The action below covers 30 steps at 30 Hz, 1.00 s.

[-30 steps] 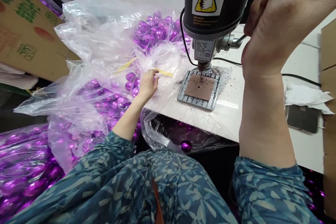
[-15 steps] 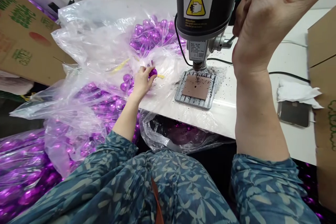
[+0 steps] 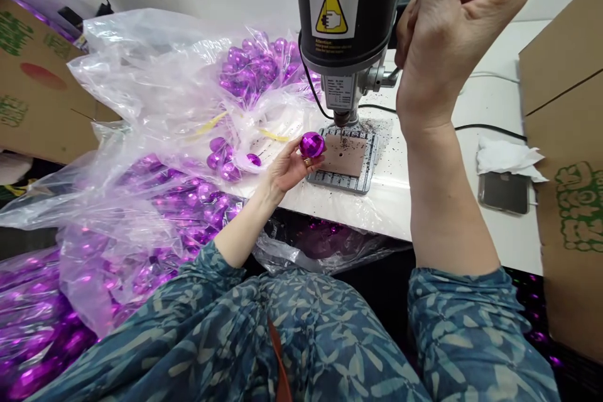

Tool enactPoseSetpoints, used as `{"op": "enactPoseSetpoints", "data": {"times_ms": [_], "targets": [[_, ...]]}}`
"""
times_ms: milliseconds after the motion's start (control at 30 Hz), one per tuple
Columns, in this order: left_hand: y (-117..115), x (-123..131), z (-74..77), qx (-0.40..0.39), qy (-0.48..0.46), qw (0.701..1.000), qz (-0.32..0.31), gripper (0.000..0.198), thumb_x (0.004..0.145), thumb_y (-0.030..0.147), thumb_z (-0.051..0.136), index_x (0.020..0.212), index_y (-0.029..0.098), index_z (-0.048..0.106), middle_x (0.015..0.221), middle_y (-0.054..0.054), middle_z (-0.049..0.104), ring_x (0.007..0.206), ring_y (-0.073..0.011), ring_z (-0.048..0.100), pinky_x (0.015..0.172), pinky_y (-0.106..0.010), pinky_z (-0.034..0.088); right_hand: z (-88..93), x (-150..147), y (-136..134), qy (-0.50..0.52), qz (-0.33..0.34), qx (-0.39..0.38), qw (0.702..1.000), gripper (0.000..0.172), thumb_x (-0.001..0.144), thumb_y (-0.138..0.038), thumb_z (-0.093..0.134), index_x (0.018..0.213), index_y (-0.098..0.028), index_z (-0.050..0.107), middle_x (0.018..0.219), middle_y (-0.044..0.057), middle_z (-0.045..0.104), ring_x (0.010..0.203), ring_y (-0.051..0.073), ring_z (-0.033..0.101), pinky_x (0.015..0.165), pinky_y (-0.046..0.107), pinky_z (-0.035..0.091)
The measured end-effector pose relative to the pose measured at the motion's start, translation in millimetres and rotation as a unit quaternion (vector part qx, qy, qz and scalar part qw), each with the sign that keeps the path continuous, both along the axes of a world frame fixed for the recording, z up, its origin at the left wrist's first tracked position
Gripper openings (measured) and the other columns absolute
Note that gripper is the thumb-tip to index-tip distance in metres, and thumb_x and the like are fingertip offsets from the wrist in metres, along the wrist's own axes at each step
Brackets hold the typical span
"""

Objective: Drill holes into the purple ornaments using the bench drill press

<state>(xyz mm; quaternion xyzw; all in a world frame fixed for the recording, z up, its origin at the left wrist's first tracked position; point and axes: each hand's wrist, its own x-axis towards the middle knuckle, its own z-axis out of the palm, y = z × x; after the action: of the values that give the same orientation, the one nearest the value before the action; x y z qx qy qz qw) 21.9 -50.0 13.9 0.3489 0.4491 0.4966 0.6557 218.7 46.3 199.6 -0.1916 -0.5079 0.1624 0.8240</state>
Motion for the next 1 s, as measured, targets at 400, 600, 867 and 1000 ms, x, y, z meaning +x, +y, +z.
{"op": "enactPoseSetpoints", "data": {"times_ms": [400,600,867,1000], "targets": [[24.1,17.3,-17.5,0.07,0.021,0.993,0.094,0.035,0.11,0.042,0.075,0.139,0.028,0.061,0.134,-0.007,0.08,0.12,-0.0219,0.083,0.107,-0.047,0.07,3.9,0.4,-20.4,-0.015,0.002,-0.009,1.0,0.072,0.072,-0.076,0.064,0.068,-0.026,0.012,0.05,-0.008,0.009,0.037,0.0,0.027,0.045,0.029,0.011],[30.8,25.2,-33.9,0.103,0.068,0.987,0.098,0.048,0.1,0.051,0.088,0.132,0.028,0.061,0.117,-0.004,0.084,0.111,-0.0195,0.084,0.107,-0.039,0.066,4.5,-0.5,-22.2,-0.031,-0.021,-0.009,0.999,0.078,0.07,-0.085,0.055,0.068,-0.022,0.009,0.05,-0.007,0.008,0.037,-0.003,0.027,0.044,0.023,0.016],[38.5,28.7,-45.6,0.175,0.15,0.971,0.063,0.054,0.09,0.052,0.097,0.123,0.028,0.062,0.116,-0.005,0.084,0.11,-0.0204,0.082,0.104,-0.038,0.062,2.6,1.3,-27.0,-0.061,-0.002,-0.025,0.998,0.074,0.071,-0.083,0.052,0.066,-0.022,0.01,0.053,-0.005,0.006,0.041,-0.003,0.028,0.05,0.024,0.015],[39.0,36.2,-47.4,0.192,0.174,0.964,0.051,0.054,0.088,0.049,0.098,0.122,0.027,0.064,0.12,-0.006,0.084,0.118,-0.0226,0.079,0.112,-0.042,0.06,2.9,2.7,-25.4,-0.037,-0.004,-0.039,0.999,0.072,0.066,-0.082,0.051,0.068,-0.024,0.007,0.053,-0.005,-0.001,0.038,-0.003,0.026,0.047,0.025,0.01]]}}
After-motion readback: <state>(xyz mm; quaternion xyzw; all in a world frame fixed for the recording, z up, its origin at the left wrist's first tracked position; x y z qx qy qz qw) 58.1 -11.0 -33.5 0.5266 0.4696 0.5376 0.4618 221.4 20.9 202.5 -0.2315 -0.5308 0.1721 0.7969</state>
